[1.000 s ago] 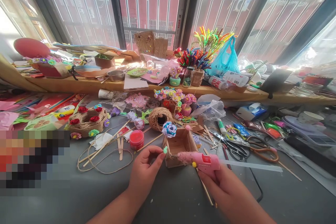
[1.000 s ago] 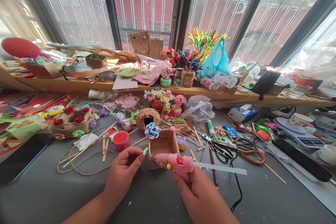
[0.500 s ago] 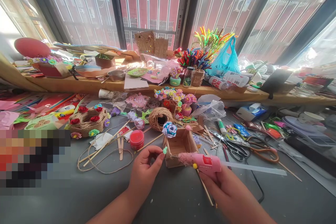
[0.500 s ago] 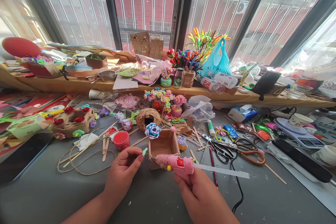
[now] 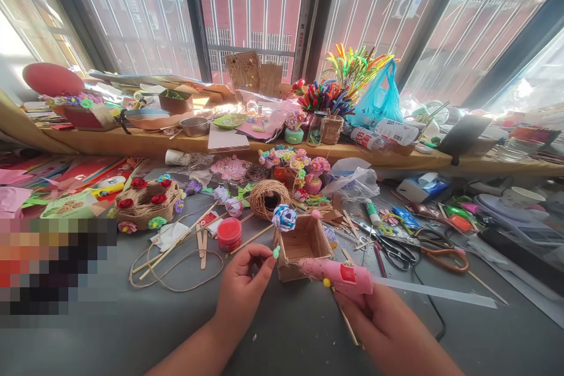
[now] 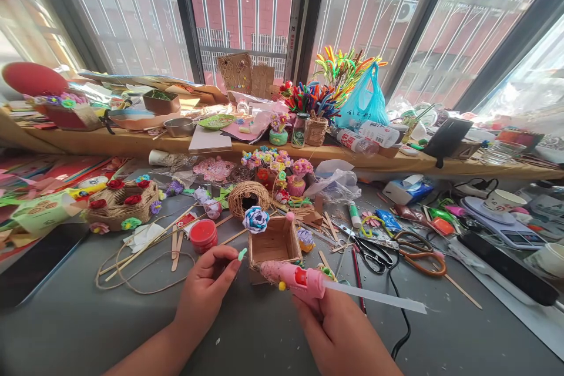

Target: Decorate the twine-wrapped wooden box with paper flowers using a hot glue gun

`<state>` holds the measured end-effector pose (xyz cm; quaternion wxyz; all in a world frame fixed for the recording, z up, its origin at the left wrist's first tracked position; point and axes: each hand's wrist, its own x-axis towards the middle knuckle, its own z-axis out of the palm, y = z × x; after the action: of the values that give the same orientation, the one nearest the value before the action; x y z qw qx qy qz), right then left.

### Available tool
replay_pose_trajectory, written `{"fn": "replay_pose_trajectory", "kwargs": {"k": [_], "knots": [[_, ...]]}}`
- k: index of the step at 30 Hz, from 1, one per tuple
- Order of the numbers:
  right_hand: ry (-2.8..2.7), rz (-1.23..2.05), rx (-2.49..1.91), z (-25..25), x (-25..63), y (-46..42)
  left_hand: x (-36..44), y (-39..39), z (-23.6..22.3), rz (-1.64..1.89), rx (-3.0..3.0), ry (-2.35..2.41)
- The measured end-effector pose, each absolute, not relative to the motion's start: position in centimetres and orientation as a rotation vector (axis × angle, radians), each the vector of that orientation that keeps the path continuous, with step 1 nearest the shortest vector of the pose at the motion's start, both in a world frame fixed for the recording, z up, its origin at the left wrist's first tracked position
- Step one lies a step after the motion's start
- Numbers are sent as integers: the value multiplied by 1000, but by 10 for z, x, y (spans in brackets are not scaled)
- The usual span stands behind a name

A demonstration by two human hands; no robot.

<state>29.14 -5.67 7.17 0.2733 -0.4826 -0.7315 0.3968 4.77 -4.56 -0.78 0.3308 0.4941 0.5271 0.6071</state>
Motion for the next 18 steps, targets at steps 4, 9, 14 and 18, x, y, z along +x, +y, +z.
{"fn": "replay_pose_trajectory", "kwargs": {"k": [4,9,14,18], "knots": [[-2096,924,-1311,72,293,-57,48,-46,-7,1591,1286,1367],[-2256,810,-1336,74,296,-55,50,-46,-5,1593,1289,1379],[-2264,737,-1300,75,298,-57,50,-46,-4,1602,1275,1381],[-2186,699,-1321,73,297,-64,49,-46,-3,1613,1283,1371]]}}
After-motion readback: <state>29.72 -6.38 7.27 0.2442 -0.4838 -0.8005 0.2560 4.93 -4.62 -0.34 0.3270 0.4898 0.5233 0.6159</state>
